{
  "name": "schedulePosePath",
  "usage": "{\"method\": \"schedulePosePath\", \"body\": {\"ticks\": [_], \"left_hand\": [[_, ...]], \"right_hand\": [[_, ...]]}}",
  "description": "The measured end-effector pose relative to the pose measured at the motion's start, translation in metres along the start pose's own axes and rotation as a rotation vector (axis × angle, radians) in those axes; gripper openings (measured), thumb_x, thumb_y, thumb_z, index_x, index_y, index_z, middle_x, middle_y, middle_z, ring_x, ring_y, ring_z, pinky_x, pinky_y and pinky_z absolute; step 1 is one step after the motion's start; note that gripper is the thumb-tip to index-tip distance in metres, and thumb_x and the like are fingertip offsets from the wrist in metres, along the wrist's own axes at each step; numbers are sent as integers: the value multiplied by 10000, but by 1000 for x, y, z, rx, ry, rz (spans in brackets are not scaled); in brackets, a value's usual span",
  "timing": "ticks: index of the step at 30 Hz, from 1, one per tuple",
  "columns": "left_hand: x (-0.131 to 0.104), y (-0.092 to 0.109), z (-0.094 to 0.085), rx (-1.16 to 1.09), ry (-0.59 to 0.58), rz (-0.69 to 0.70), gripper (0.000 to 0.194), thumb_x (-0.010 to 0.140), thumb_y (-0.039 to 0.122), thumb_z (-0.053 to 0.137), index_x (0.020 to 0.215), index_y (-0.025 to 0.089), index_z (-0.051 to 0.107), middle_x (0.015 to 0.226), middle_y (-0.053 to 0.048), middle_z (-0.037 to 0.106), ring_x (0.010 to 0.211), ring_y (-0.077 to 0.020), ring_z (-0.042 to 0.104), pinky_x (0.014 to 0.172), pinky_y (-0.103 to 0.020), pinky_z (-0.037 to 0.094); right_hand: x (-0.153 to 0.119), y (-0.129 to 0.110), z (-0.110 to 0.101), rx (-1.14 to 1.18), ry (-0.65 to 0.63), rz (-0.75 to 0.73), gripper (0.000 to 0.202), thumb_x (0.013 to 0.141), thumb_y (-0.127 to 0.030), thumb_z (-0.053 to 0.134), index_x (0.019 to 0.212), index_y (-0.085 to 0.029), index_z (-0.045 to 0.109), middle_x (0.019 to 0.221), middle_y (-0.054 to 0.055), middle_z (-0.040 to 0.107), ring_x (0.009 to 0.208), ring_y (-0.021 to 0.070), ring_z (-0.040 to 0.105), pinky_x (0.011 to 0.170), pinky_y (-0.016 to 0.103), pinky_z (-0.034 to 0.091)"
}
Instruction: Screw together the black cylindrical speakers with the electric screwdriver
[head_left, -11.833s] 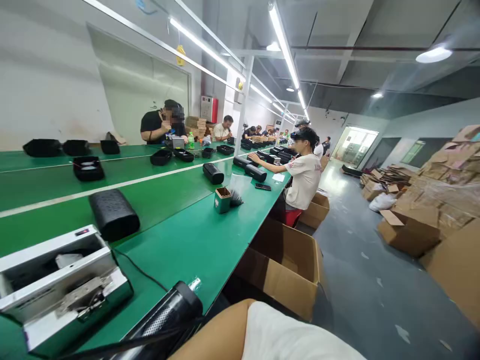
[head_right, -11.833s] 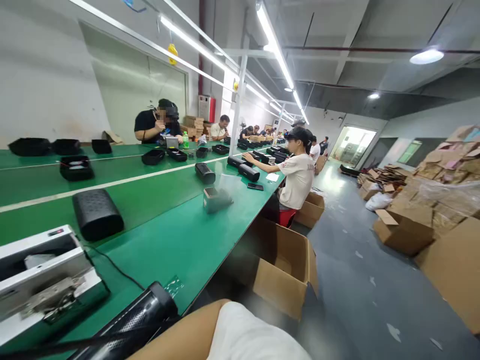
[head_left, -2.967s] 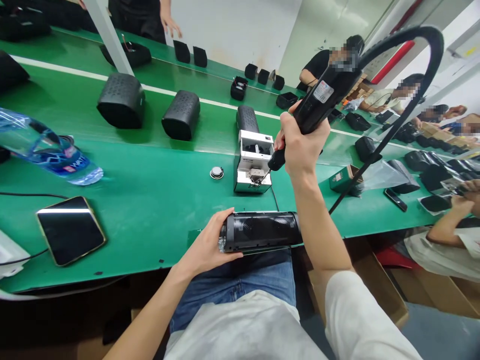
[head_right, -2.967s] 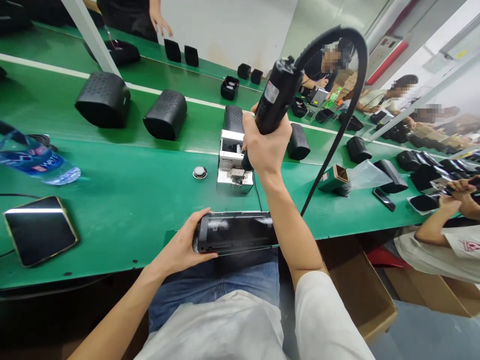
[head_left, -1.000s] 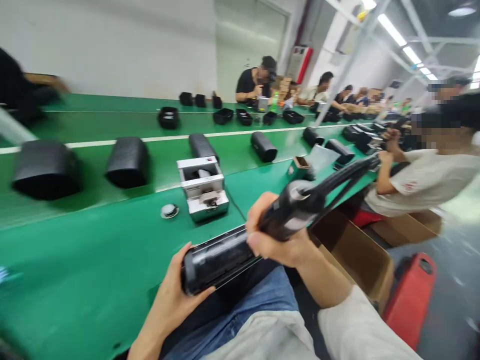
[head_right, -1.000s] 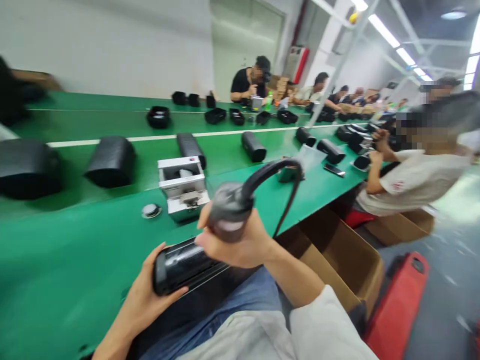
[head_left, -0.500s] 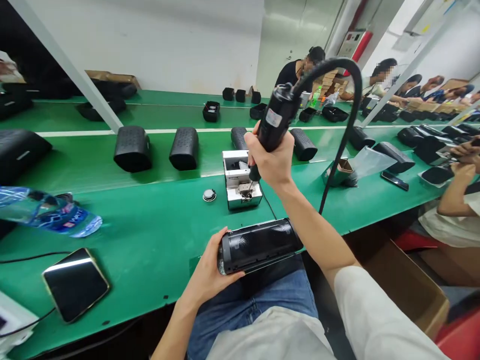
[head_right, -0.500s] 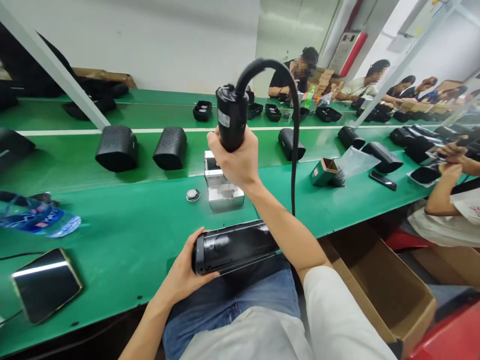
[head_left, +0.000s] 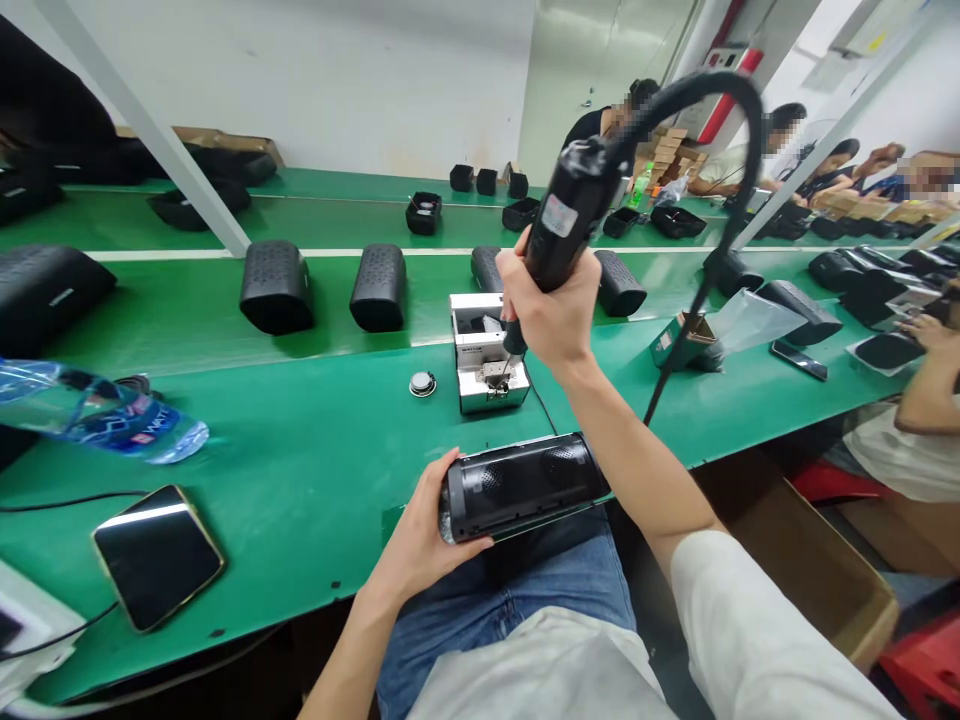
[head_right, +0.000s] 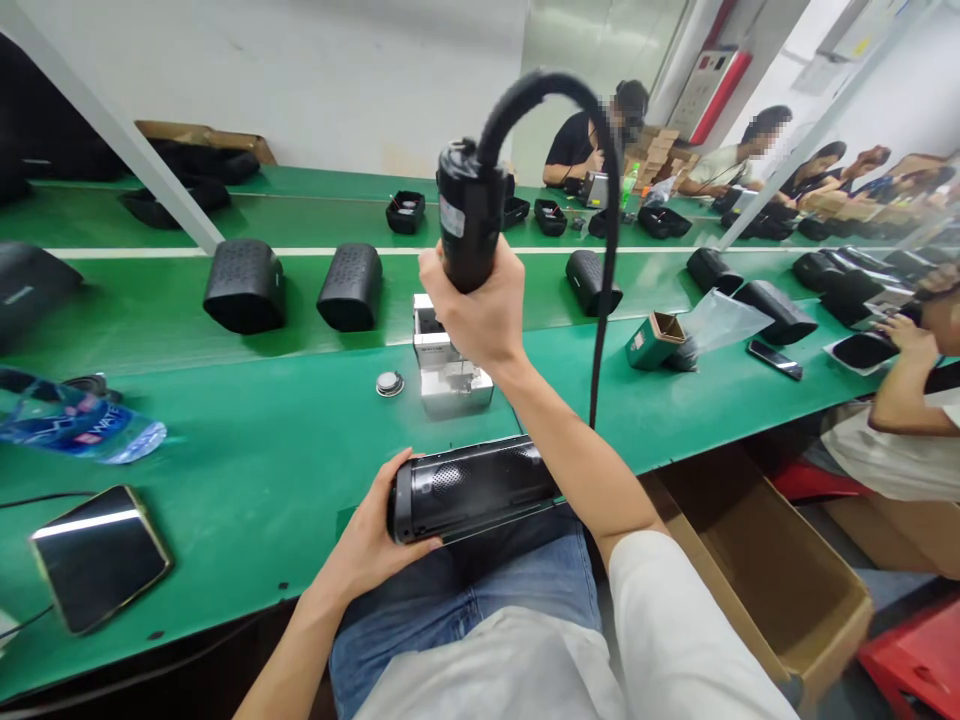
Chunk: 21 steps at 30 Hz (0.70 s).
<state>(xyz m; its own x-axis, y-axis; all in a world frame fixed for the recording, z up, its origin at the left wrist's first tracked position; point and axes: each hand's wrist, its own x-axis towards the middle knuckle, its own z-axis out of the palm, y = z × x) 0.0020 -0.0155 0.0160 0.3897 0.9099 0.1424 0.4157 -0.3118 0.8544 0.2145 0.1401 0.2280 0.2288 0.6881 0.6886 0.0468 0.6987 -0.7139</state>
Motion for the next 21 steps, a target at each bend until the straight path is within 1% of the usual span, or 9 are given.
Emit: {"method": "schedulePosePath", "body": {"ticks": [4, 8, 11, 14, 16, 17, 19, 21], "left_hand": [[0, 2, 0, 9, 17, 4, 1136, 837, 330, 953, 1728, 386, 251, 1674, -140, 501, 1532, -400, 576, 1296, -635, 469], [1, 3, 0, 20, 25, 18, 1121, 844, 369, 949, 1731, 376, 263, 1664, -140, 518, 1520, -392, 595, 1277, -610, 495], [1, 2, -1, 34, 27, 17, 1120, 851, 384, 946, 1735, 364, 258, 1664, -146, 519, 1523, -393, 591, 1278, -609, 491], [1, 1, -1, 49, 28, 25, 1114, 862, 404, 934, 1739, 360, 248, 1666, -148, 520, 1528, -391, 586, 1276, -604, 492], [1, 1, -1, 58, 29, 42, 1111, 864, 397, 927, 1739, 355, 244, 1663, -148, 524, 1518, -384, 594, 1271, -589, 499], [1, 2, -1, 64, 29, 51, 1107, 864, 387, 923, 1738, 348, 246, 1659, -149, 528, 1510, -381, 600, 1268, -580, 504], [2, 3, -1, 78, 28, 64, 1100, 862, 376, 917, 1735, 330, 250, 1648, -153, 534, 1495, -379, 609, 1260, -571, 512], [3, 3, -1, 89, 26, 73, 1091, 873, 393, 906, 1736, 313, 244, 1649, -162, 526, 1498, -384, 604, 1264, -576, 506]], "right_hand": [[2, 9, 5, -2, 7, 28, 291, 911, -398, 813, 835, -268, 565, 805, -10, 574, 697, 146, 561, 602, 319, 576], [3, 11, 5, -14, -5, 26, 290, 924, -364, 808, 847, -268, 546, 795, -24, 547, 676, 135, 551, 619, 320, 584], [1, 13, 2, 11, -15, 38, 283, 923, -374, 809, 849, -264, 559, 768, -32, 550, 657, 128, 543, 582, 305, 565], [-3, 10, -4, 33, -35, 57, 308, 917, -426, 834, 855, -262, 582, 738, -43, 546, 598, 115, 534, 520, 294, 524], [-6, 0, -13, 51, -44, 61, 317, 918, -450, 843, 864, -268, 590, 698, -60, 537, 512, 100, 499, 459, 294, 471], [-8, -9, -20, 65, -44, 49, 317, 914, -449, 850, 863, -271, 592, 670, -71, 529, 469, 93, 473, 431, 292, 441], [-14, -36, -39, 96, -41, 11, 295, 891, -396, 873, 853, -275, 607, 611, -91, 510, 412, 86, 441, 397, 289, 401], [-22, -71, -63, 119, -11, -18, 222, 867, -289, 871, 862, -274, 649, 569, -102, 496, 388, 86, 428, 379, 284, 380]]}}
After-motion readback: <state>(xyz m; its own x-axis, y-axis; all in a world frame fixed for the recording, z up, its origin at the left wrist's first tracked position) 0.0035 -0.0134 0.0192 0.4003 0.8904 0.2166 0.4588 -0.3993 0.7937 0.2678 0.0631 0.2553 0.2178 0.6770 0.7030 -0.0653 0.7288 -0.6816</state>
